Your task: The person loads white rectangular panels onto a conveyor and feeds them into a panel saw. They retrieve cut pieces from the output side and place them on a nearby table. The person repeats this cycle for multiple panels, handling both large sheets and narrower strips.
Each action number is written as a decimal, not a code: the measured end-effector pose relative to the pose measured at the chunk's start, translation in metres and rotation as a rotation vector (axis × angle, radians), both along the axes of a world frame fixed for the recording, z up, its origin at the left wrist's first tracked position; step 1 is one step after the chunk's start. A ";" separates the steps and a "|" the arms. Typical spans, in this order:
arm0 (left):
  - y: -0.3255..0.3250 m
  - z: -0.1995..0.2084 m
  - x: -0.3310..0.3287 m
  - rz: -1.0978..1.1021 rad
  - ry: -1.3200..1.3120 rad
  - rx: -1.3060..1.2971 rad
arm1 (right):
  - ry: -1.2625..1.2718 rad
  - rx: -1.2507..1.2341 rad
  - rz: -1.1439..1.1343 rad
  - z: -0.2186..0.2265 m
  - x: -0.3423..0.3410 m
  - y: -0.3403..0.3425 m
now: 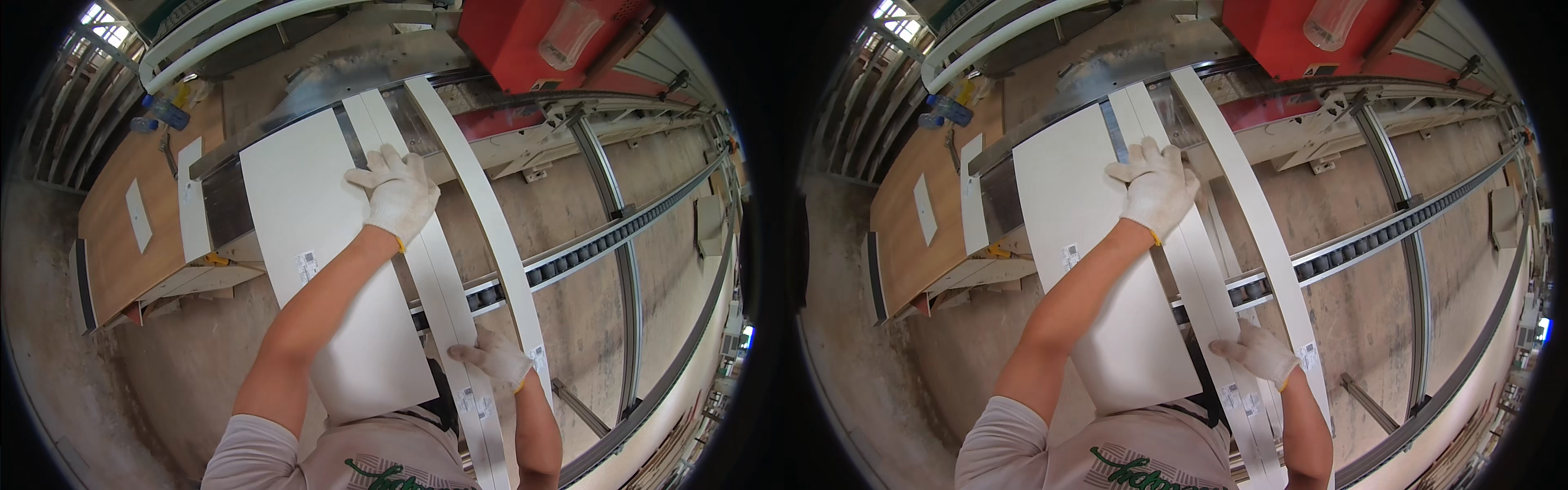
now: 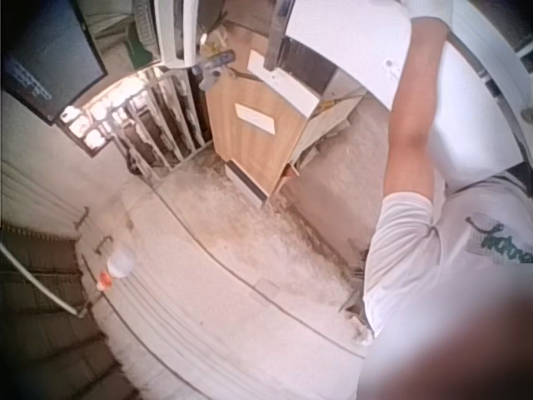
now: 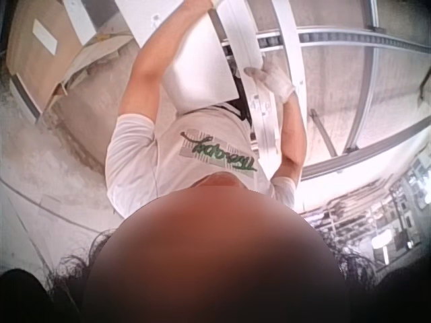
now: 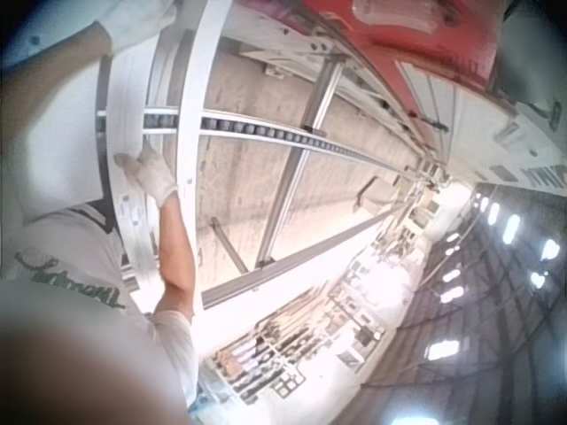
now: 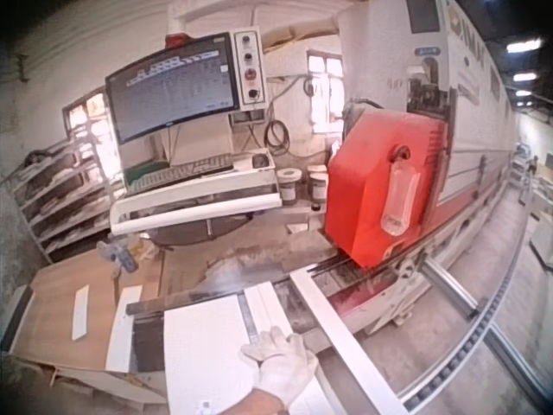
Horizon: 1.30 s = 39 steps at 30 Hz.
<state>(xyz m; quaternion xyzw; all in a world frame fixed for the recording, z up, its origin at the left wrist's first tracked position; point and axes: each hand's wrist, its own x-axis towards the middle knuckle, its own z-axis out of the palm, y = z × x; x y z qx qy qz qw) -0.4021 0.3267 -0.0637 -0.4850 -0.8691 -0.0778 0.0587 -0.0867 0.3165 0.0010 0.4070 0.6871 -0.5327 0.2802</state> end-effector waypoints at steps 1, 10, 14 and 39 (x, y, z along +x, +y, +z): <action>0.001 0.000 0.000 0.006 -0.057 -0.008 | -0.110 0.034 0.046 0.008 -0.004 0.003; -0.004 0.004 -0.003 -0.133 0.203 -0.147 | 0.423 1.032 -0.211 -0.012 -0.112 0.118; -0.003 0.004 -0.014 -0.283 0.207 -0.128 | 0.337 0.367 -0.202 -0.039 -0.134 0.150; -0.003 0.012 -0.013 -0.252 0.141 -0.057 | 0.207 0.363 -0.161 -0.012 -0.182 0.090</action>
